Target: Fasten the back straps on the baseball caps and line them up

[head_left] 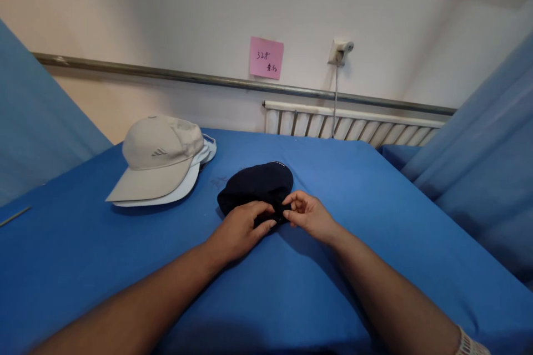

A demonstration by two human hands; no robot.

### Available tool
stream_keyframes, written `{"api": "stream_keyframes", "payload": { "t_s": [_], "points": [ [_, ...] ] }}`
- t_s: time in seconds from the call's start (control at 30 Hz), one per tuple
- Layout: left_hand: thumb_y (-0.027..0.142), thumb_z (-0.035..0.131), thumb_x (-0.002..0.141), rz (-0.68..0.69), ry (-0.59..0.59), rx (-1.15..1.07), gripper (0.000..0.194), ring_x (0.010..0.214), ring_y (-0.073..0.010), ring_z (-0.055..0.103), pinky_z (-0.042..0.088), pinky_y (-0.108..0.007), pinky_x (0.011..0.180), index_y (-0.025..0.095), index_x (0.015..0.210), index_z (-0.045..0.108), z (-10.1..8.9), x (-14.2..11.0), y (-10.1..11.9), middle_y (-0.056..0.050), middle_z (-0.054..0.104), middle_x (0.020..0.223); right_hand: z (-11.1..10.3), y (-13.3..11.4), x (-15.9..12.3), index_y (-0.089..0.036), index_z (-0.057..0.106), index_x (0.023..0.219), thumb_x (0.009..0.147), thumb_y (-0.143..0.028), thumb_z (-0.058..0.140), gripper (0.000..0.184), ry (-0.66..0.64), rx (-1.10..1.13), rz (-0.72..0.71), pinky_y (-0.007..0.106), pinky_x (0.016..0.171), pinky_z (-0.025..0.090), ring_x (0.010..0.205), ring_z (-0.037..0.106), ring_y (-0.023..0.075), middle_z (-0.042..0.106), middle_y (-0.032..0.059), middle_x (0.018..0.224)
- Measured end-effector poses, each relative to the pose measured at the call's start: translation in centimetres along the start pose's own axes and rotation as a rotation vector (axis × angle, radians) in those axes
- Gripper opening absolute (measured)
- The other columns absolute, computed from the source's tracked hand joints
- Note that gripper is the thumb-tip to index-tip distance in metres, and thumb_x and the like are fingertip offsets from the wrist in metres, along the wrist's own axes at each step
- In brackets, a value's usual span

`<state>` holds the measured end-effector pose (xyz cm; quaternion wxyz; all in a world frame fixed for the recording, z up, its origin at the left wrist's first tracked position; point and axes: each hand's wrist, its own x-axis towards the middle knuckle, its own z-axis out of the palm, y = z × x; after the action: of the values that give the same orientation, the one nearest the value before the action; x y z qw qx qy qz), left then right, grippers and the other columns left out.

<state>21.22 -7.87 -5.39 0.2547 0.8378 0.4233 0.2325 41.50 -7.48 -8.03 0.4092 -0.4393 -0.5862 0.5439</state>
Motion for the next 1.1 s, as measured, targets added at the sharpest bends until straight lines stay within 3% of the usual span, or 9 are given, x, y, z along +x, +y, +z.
{"api": "stream_keyframes", "payload": {
  "t_s": [0.17,0.47,0.67,1.1],
  "points": [
    [0.028,0.058,0.088,0.008,-0.068,0.015,0.015,0.085,-0.0179,0.063,0.045,-0.030,0.078,0.021,0.098,0.067,0.12,0.04,-0.19,-0.002,0.069,0.092,-0.27,0.39,-0.02,-0.021,0.054,0.088,0.073,-0.020,0.061,0.016,0.016,-0.118,-0.060,0.022,0.056,0.036,0.056,0.041,0.0083,0.042,-0.0079,0.064],
    [0.022,0.059,0.085,0.031,0.000,-0.001,0.011,0.081,-0.0166,0.061,0.045,-0.028,0.075,0.020,0.092,0.066,0.43,-0.01,0.24,-0.001,0.067,0.087,-0.59,-0.28,-0.71,-0.022,0.057,0.091,0.073,-0.014,0.058,0.020,-0.014,-0.290,-0.164,0.023,0.059,0.037,0.060,0.043,0.0093,0.045,-0.0068,0.066],
    [0.015,0.057,0.081,0.084,0.004,0.010,0.012,0.077,-0.0150,0.060,0.044,-0.027,0.073,0.019,0.087,0.067,0.17,-0.17,0.33,-0.002,0.066,0.084,-0.67,0.08,-0.70,-0.022,0.057,0.092,0.073,-0.013,0.058,0.021,-0.024,-0.309,-0.212,0.023,0.061,0.040,0.062,0.046,0.0097,0.049,-0.0057,0.069],
    [0.012,0.056,0.078,0.044,-0.023,-0.069,0.015,0.068,-0.0121,0.059,0.043,-0.023,0.064,0.018,0.088,0.066,0.07,-0.01,0.35,0.000,0.067,0.078,-0.65,0.17,-0.76,-0.022,0.057,0.094,0.074,-0.012,0.058,0.023,-0.028,-0.320,-0.224,0.023,0.060,0.039,0.062,0.047,0.0094,0.050,-0.0057,0.069]
  ]
}}
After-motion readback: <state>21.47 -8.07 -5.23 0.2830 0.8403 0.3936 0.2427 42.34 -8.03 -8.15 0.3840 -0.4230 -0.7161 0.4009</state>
